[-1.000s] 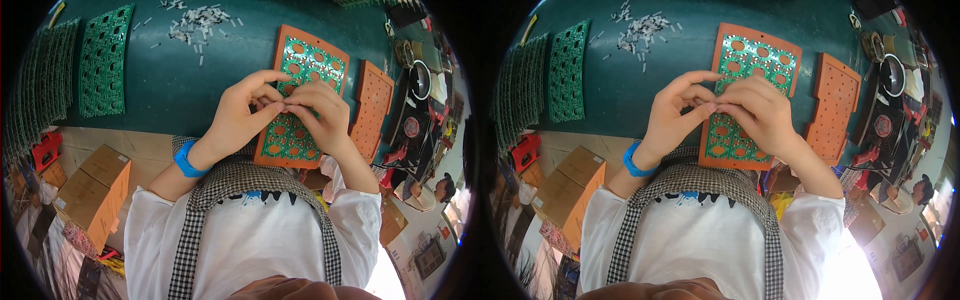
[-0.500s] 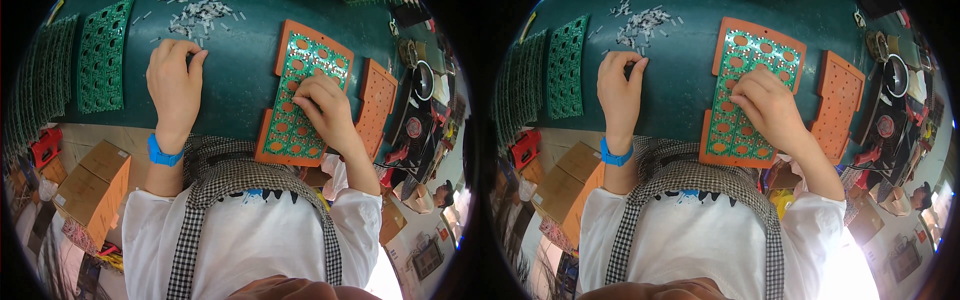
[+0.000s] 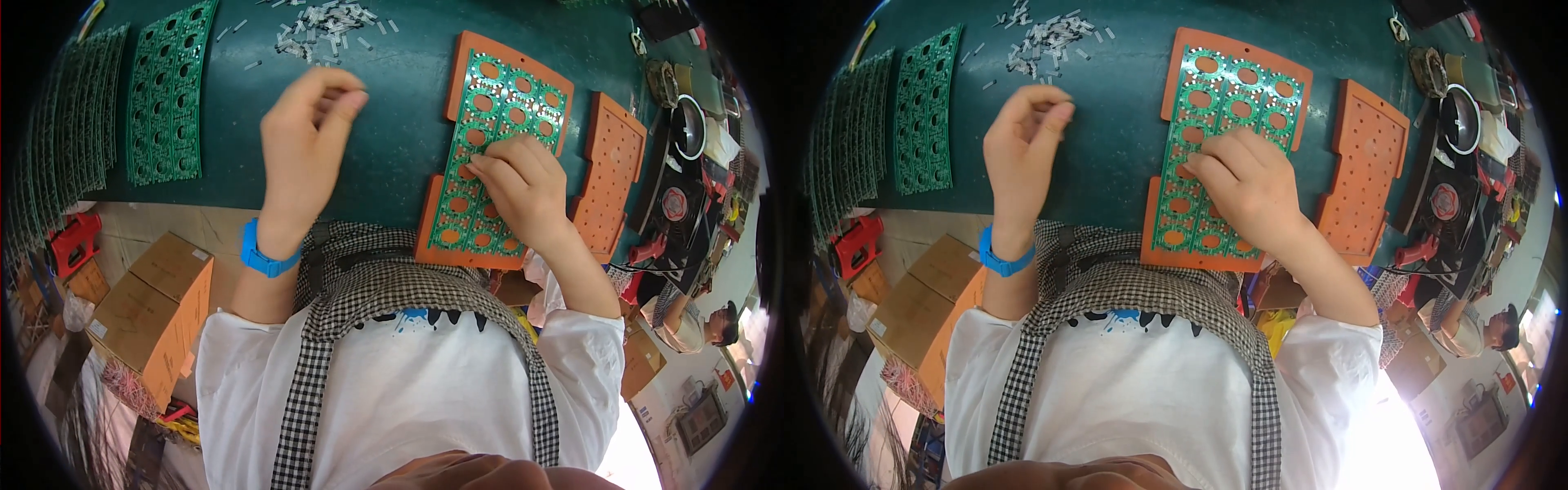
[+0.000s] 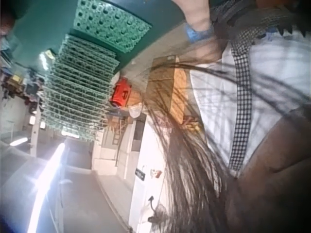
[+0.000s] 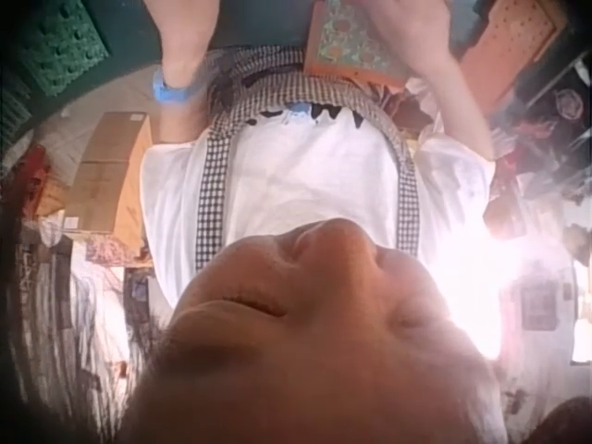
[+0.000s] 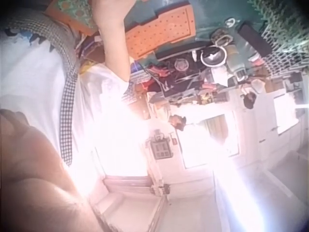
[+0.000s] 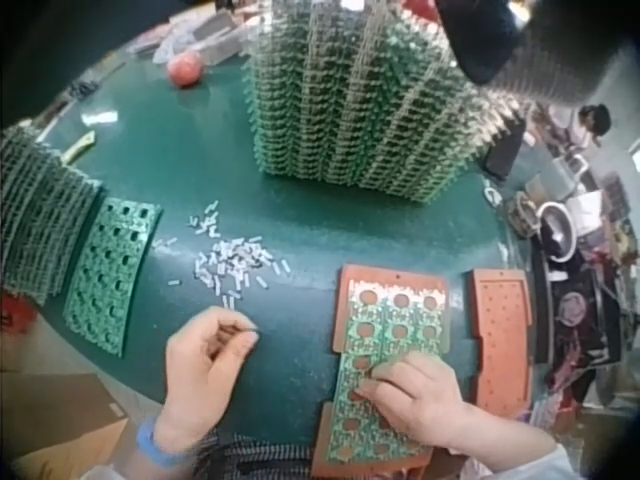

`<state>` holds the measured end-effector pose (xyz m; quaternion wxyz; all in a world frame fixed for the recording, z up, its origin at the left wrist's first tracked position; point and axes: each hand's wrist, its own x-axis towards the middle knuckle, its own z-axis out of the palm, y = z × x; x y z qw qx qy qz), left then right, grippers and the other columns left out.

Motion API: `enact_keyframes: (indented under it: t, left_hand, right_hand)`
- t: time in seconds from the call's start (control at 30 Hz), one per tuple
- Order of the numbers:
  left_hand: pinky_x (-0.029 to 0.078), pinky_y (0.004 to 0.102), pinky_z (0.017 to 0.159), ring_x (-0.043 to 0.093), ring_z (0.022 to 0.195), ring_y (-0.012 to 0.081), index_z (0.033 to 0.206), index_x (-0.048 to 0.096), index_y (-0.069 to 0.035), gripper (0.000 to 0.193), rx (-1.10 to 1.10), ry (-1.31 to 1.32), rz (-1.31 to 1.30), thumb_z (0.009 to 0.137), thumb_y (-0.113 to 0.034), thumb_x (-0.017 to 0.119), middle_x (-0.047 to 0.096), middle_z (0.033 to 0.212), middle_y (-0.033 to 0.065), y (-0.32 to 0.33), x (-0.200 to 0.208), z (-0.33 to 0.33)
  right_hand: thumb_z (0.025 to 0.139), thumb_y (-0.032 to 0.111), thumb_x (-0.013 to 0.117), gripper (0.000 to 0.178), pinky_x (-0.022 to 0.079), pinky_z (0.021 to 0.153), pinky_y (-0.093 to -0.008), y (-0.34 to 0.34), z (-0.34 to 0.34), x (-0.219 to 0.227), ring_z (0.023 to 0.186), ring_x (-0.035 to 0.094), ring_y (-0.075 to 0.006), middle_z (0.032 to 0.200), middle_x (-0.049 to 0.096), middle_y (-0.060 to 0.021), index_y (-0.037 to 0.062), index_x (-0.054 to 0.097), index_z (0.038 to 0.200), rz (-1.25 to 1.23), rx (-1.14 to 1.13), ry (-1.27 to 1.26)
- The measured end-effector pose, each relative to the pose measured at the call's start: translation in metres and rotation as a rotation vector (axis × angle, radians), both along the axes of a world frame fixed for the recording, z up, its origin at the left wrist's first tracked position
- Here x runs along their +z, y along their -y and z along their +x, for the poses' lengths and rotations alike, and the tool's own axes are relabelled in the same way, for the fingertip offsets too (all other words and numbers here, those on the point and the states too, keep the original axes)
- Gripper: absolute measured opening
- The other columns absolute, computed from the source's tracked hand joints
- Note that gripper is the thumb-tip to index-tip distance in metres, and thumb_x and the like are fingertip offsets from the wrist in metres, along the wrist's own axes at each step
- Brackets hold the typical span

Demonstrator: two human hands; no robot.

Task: The person inserts small electronic components into a printed circuit board by hand, which is held in a jig.

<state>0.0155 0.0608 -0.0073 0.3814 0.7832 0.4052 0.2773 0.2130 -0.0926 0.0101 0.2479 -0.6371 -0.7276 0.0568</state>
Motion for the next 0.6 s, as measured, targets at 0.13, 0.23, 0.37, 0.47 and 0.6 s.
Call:
enact_keyframes:
  t: [0.13,0.23,0.37,0.47,0.6]
  left_hand:
    - [0.051,0.0212,0.064,0.063,0.07,0.0104,0.109,0.062,0.004,0.02,-0.215,0.515,-0.991,0.09,-0.001,0.06,0.063,0.086,0.0033,0.026,0.005,0.015]
    - [0.047,0.0187,0.056,0.062,0.063,0.0095,0.105,0.062,0.005,0.02,-0.228,0.512,-1.136,0.087,0.0,0.061,0.064,0.083,0.0071,0.03,0.013,0.019]
    - [0.037,0.0187,0.043,0.051,0.05,0.0068,0.104,0.061,0.004,0.02,-0.272,0.498,-1.211,0.083,0.002,0.061,0.065,0.084,0.007,0.038,0.011,0.023]
    - [0.037,0.0181,0.044,0.05,0.051,0.0058,0.104,0.06,0.004,0.021,-0.283,0.523,-1.255,0.083,0.002,0.062,0.065,0.083,0.0067,0.041,0.01,0.023]
    - [0.038,0.0169,0.047,0.05,0.053,0.0049,0.107,0.06,0.002,0.023,-0.299,0.588,-1.226,0.084,0.0,0.064,0.065,0.082,0.0055,0.046,0.013,0.024]
  right_hand:
    - [0.068,0.012,0.076,0.026,0.045,0.066,-0.0329,-0.002,-0.003,0.009,0.078,0.06,-0.0226,0.088,0.061,-0.0042,0.0087,0.063,0.09,0.051,-0.001,0.025]
    - [0.066,0.013,0.078,0.029,0.044,0.067,-0.0337,-0.001,-0.011,0.01,0.078,0.061,-0.0225,0.09,0.062,-0.0037,0.0085,0.064,0.091,0.098,-0.004,-0.065]
    - [0.066,0.013,0.078,0.028,0.044,0.067,-0.0335,-0.003,-0.017,0.006,0.077,0.061,-0.0222,0.087,0.062,-0.0034,0.0089,0.064,0.09,0.186,0.014,-0.101]
    - [0.066,0.013,0.078,0.026,0.044,0.066,-0.0328,-0.002,-0.018,0.006,0.075,0.061,-0.022,0.086,0.062,-0.0032,0.0093,0.065,0.088,0.225,0.021,-0.057]
    - [0.069,0.007,0.076,0.022,0.045,0.067,-0.0324,0.002,-0.018,0.012,0.073,0.062,-0.0232,0.086,0.063,-0.0054,0.007,0.065,0.088,0.116,-0.028,-0.224]
